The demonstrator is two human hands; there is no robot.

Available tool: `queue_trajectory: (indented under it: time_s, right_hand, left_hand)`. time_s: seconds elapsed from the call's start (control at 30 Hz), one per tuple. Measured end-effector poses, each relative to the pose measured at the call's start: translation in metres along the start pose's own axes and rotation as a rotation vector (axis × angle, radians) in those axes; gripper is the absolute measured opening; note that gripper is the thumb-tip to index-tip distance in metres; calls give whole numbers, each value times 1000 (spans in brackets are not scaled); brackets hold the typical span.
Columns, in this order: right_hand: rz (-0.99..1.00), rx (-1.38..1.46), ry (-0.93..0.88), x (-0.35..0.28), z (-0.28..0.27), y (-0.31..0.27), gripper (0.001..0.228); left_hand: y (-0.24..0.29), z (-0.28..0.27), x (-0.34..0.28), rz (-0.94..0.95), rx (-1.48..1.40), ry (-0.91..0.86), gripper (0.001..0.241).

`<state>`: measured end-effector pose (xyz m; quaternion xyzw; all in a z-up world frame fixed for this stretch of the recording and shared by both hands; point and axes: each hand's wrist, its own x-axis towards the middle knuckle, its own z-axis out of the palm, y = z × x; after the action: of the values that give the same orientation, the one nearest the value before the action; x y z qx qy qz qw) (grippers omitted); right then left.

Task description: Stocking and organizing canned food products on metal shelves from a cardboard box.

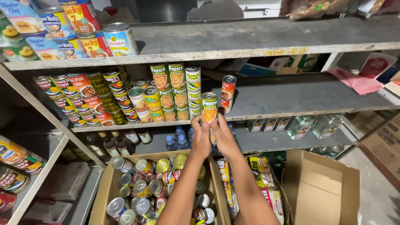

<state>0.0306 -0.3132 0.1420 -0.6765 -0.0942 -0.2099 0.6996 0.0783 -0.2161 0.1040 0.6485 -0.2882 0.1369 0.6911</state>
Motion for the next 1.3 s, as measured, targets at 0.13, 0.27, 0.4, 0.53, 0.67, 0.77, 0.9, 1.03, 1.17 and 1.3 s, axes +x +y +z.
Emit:
queue_trajectory:
  time_s: [0.13,0.27,0.4,0.53,0.67,0.77,0.9,1.03,1.17,1.3]
  right_hand:
    - [-26,-83,-44,-8,-13,4,42]
    - [46,4,-149,-4,-28,-7,39]
    - [8,-277,16,3,-30,-13,32]
    - [-103,-583,267,25,-11,-22,26]
    - [-258,-480,319,43,-5,-4,30]
    - [-254,-638,373,54,-4,14,33]
    - [-319,-761,381,75,-6,33,33]
    - [-240,-755,315,95,4,42,30]
    - [-246,-619,253,116,1,45,31]
    - [-97,-236,104,144,-11,86,35]
  left_hand:
    - [-7,0,-4,63,59,2,58]
    - [-5,1,-1,56,105,-32,55]
    - [12,-1,9,85,252,-23,55]
    - [2,-15,12,206,408,121,55]
    - [-3,-46,5,95,395,295,49]
    - [-11,-68,5,35,410,394,42]
    - [-25,-81,12,114,550,404,32]
    - [-33,-81,15,84,555,401,28]
    - [-33,-86,16,99,564,413,28]
    - [-34,-86,18,115,580,407,29]
